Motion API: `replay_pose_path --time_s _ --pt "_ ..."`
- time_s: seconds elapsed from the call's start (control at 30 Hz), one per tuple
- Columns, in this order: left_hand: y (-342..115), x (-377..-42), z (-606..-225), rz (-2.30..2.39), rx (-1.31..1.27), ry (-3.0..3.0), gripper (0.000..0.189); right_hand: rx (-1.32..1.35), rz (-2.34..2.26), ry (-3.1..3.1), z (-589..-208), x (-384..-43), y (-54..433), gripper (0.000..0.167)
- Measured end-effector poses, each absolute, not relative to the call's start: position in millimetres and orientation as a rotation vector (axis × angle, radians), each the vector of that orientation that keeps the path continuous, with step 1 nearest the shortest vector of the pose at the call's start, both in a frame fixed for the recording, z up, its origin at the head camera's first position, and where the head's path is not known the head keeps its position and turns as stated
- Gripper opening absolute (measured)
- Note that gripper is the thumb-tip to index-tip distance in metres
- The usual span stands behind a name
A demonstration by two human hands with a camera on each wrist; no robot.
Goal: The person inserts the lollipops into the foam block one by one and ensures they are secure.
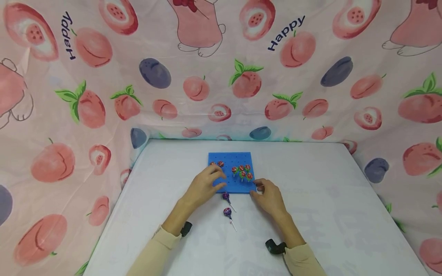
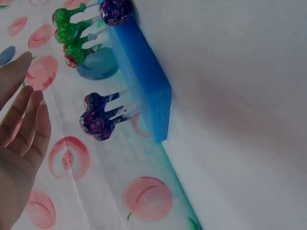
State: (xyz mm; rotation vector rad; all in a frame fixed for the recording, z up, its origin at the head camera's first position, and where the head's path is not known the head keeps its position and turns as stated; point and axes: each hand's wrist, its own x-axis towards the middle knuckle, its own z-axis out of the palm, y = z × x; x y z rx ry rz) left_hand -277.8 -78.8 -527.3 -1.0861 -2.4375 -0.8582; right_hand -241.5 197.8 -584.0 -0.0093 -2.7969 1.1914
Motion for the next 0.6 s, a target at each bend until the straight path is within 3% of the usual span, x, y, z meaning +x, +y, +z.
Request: replay_pose_path --time_s 0.6 --pt "-70.5 -267.2 -531.5 -0.851 -1.205 -2.718 0.024 -0.006 1.195 -2.787 -584.2 -240.8 197.7 0.041"
